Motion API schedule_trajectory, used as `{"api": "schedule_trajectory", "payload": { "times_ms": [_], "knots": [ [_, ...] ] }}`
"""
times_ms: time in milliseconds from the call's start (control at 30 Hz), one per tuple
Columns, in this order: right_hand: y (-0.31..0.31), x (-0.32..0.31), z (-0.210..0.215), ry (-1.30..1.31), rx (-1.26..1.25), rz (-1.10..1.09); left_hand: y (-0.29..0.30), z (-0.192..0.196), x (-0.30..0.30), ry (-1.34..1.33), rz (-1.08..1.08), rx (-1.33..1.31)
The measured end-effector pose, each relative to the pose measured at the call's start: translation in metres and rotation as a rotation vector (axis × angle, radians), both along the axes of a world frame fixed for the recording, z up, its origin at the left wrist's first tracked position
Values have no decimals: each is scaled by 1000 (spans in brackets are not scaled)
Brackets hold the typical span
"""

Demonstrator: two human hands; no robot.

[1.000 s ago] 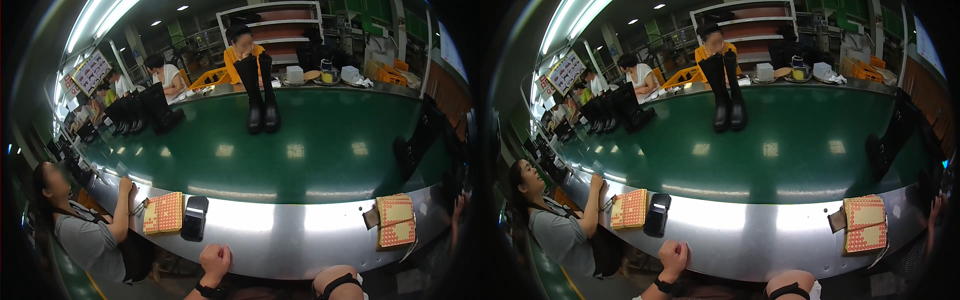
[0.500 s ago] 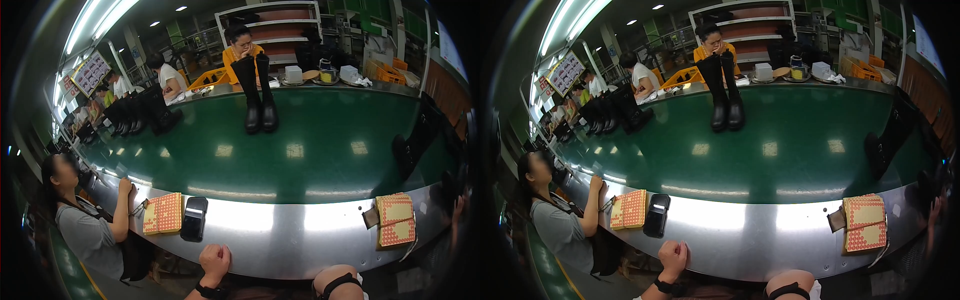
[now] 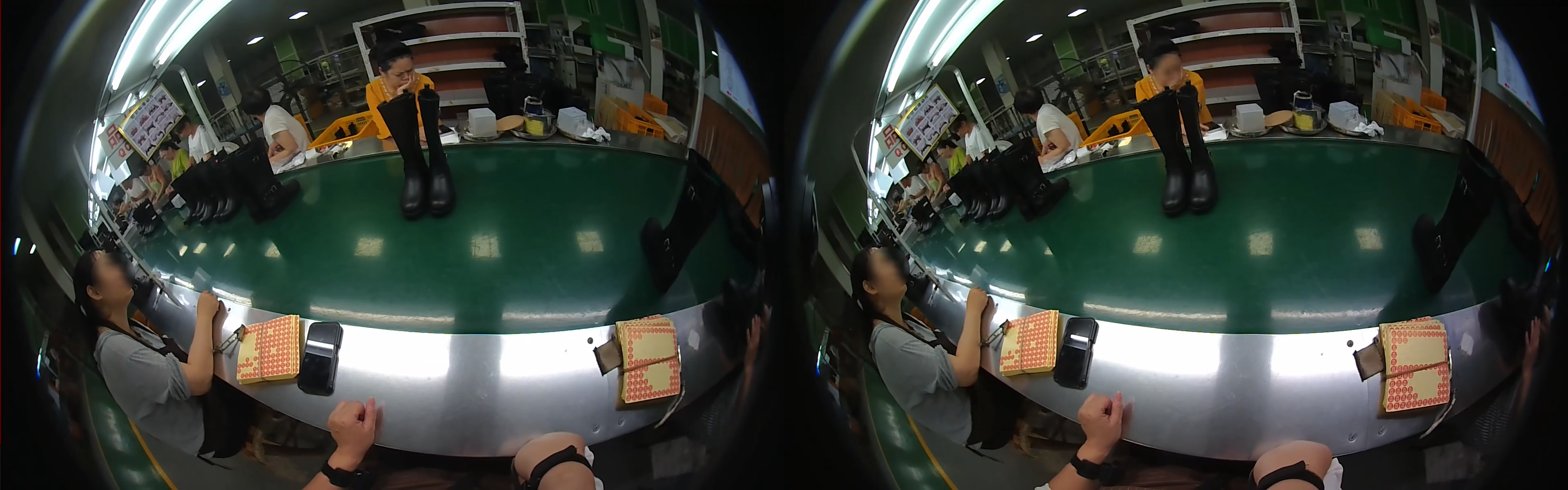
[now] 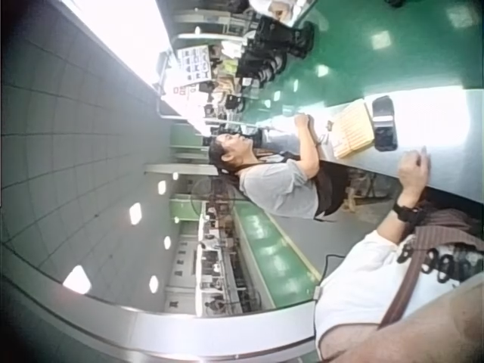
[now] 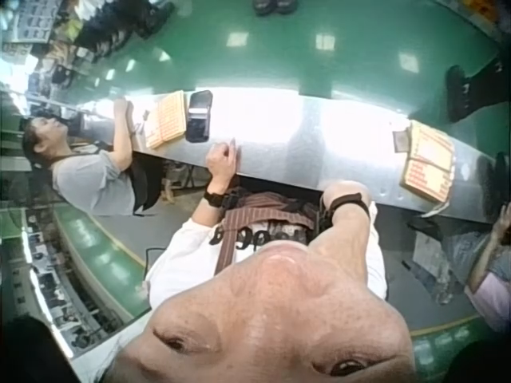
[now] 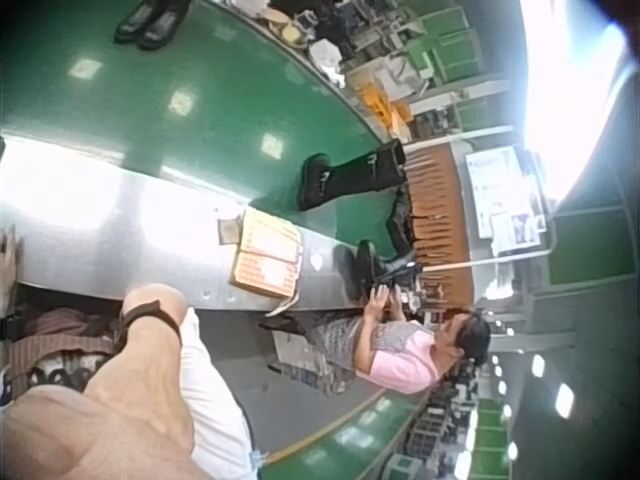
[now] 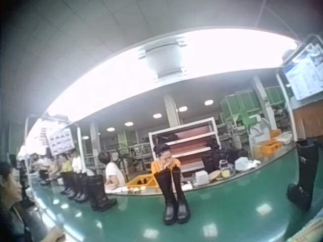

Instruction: Inspecting and adjusting the zippers and buckles of a pair of black boots on a production line.

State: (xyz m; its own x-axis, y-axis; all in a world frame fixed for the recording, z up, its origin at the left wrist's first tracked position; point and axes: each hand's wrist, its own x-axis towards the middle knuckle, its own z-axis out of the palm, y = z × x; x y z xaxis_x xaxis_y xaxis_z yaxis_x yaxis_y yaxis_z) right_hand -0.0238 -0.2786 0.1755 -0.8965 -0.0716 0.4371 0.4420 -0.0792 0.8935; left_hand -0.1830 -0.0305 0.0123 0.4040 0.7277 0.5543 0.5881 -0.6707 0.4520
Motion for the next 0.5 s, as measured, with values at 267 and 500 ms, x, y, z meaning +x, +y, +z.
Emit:
{"api": "schedule_trajectory", "payload": {
  "times_ms": [267,500],
  "knots": [
    [-4,-3,-6,20,16,-4,0,1,1,14,-10,29],
    [-8,-5,-11,43,29,-18,0,1,1,35,-8,19]
  ]
}}
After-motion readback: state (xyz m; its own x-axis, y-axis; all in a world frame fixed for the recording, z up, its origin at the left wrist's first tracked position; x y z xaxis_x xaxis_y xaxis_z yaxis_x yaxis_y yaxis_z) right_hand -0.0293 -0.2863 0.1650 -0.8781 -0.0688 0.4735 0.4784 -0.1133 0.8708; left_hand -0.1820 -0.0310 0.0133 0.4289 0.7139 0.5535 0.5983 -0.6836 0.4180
